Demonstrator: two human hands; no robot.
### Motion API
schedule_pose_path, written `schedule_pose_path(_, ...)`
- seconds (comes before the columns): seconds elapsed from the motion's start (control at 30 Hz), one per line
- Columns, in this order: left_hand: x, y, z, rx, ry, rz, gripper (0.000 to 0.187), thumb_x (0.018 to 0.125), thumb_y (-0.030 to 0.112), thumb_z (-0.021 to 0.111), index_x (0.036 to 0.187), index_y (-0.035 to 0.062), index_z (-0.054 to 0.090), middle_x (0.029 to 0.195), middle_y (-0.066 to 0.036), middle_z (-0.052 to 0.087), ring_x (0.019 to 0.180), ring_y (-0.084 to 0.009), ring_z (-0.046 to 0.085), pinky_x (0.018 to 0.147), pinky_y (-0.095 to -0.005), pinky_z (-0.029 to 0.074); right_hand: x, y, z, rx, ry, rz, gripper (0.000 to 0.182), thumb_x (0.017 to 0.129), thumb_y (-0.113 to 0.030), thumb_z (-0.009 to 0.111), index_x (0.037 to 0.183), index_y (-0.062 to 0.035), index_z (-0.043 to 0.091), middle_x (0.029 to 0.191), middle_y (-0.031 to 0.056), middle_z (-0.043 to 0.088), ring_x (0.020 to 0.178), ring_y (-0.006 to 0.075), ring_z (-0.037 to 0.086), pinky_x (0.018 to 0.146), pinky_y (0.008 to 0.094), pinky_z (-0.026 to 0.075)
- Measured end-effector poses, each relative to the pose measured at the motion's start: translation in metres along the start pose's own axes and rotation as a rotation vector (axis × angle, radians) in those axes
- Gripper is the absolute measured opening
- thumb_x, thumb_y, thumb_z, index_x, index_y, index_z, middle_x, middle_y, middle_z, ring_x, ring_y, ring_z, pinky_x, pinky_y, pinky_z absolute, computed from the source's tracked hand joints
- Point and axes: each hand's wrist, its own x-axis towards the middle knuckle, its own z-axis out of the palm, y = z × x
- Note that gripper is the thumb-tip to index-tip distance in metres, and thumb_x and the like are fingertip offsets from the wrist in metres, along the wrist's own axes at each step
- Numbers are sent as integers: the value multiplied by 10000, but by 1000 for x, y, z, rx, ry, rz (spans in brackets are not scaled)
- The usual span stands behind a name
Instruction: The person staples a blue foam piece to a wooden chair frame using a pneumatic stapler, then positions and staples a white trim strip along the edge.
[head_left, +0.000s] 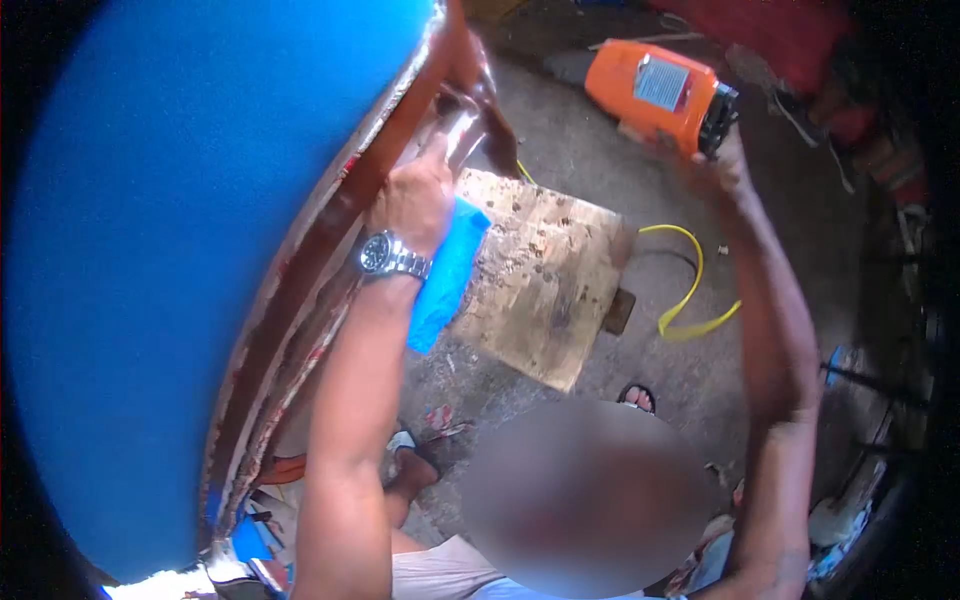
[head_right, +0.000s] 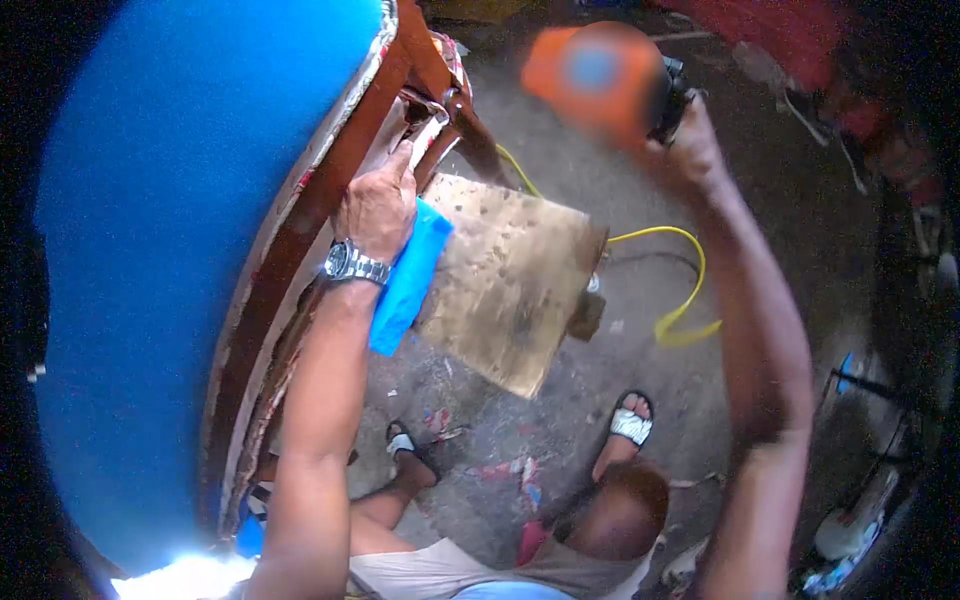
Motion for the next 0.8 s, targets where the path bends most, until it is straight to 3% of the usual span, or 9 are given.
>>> schedule_pose_path(0.03,0,-6,6,-50,45,53,320,945,217,617,1250,201,710,833,-237,676,768,-427,675,674,-547,523,8,21,17,-532,140,52,607,790,-119,861,1328,-69,584,1290,114,642,1163,210,639,1010,428,530)
schedule_pose_path(0.13,-1,-5,5,-89,44,21,319,946,230,620,1251,195,708,830,-235,676,768,-423,676,677,-543,524,21,44,57,-1094,-35,70,541,802,-160,864,1276,-70,620,1207,101,688,1114,186,663,996,386,533)
schedule_pose_path(0.23,-2,-8,7,-104,55,44,330,936,204,637,1256,155,705,879,-234,689,797,-409,687,707,-518,536,26,70,47,-1131,-71,212,512,788,-181,880,1227,-61,645,1139,87,719,1070,185,686,971,353,541)
schedule_pose_path(0.33,-2,-9,10,-148,72,56,333,925,161,653,1252,130,709,923,-235,697,823,-400,697,726,-484,549,31,80,38,-1379,-185,-3,562,753,-209,909,1228,-57,648,1146,94,723,1062,211,698,949,356,553)
schedule_pose_path(0.37,-3,-10,10,-146,72,53,332,923,155,656,1250,127,710,925,-235,697,825,-400,698,725,-478,549,34,81,37,-1318,-145,159,577,752,-235,916,1239,-72,653,1153,97,726,1069,219,703,964,368,558)
schedule_pose_path(0.47,-4,-11,11,-120,92,60,329,918,141,667,1243,125,716,933,-233,700,823,-394,701,720,-464,550,36,93,35,-1052,-91,141,546,782,-249,897,1250,-94,662,1155,95,730,1079,209,704,987,395,562)
schedule_pose_path(0.6,-3,-7,9,-92,104,88,326,915,137,676,1237,127,722,940,-231,705,812,-379,708,710,-451,549,35,93,45,-1044,-54,266,528,787,-262,889,1245,-110,676,1183,93,726,1102,214,700,1008,429,559)
schedule_pose_path(0.7,-3,-6,7,-70,92,84,323,915,132,675,1234,121,724,937,-230,707,803,-363,715,705,-442,548,28,100,37,-1171,-103,191,517,795,-234,881,1254,-113,674,1200,101,720,1125,225,693,1010,434,559)
schedule_pose_path(0.8,-3,-9,9,-71,111,114,325,916,126,671,1237,110,721,935,-229,708,794,-354,719,700,-436,547,25,112,32,-1106,-100,130,496,815,-196,862,1265,-115,672,1212,107,716,1145,236,686,1007,433,561)
